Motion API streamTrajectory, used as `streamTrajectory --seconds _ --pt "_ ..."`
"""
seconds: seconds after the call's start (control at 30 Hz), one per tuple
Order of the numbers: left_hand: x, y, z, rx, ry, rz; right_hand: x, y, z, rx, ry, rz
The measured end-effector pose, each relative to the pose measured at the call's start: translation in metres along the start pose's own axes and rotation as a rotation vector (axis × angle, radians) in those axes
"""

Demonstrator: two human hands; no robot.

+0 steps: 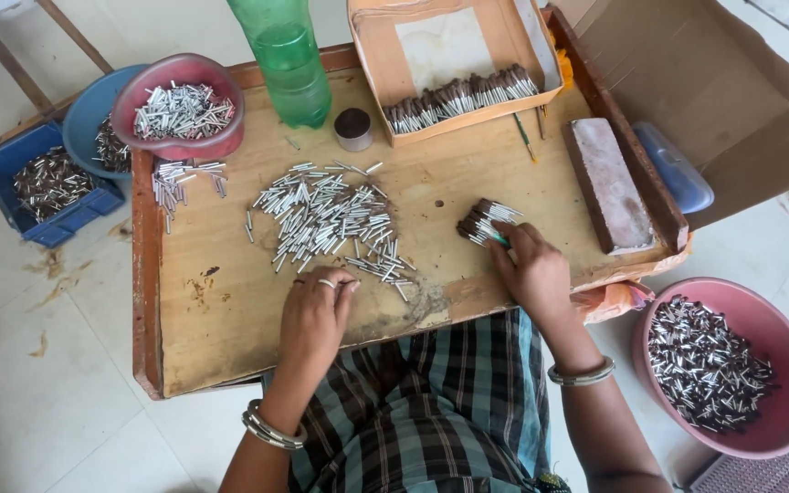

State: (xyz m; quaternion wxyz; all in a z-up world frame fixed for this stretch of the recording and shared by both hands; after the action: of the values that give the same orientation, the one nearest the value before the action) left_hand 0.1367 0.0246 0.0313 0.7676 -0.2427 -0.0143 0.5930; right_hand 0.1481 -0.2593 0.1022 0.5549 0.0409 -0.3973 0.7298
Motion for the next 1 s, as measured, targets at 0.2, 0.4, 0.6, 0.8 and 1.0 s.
streamTrajectory --seconds 0.2,0.4,0.6,0.8,1.0 --pt "-0.046 0.026 -0.017 0.080 1.061 0.128 0.064 0.053 -0.052 0.192 -0.683 0.011" --pt "-0.045 0.031 0.003 0.134 1.275 0.228 0.092 0.066 -0.048 0.219 -0.875 0.065" --pt "-0.043 0.017 0.041 -0.076 0.405 0.027 0.081 0.066 -0.048 0.277 -0.495 0.035" --pt "-0.035 0.040 -0.040 0.100 1.490 0.348 0.087 0.071 -0.044 0.270 -0.390 0.110" --pt "-0.046 0.043 -0.035 0.100 1.480 0.309 0.087 0.076 -0.045 0.272 -0.409 0.094"
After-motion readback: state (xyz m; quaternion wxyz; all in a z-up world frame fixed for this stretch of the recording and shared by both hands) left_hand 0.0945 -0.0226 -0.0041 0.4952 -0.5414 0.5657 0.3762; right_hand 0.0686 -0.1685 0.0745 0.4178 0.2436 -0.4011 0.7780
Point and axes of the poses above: each hand's wrist, its own y-axis away from the middle knuckle, its own z-axis out of the back of the hand, x = y × z, the point moved 10 cm from there along -y, towards the middle knuckle, and after that the axes turned 9 degrees about -y, right-handed, at the moved point
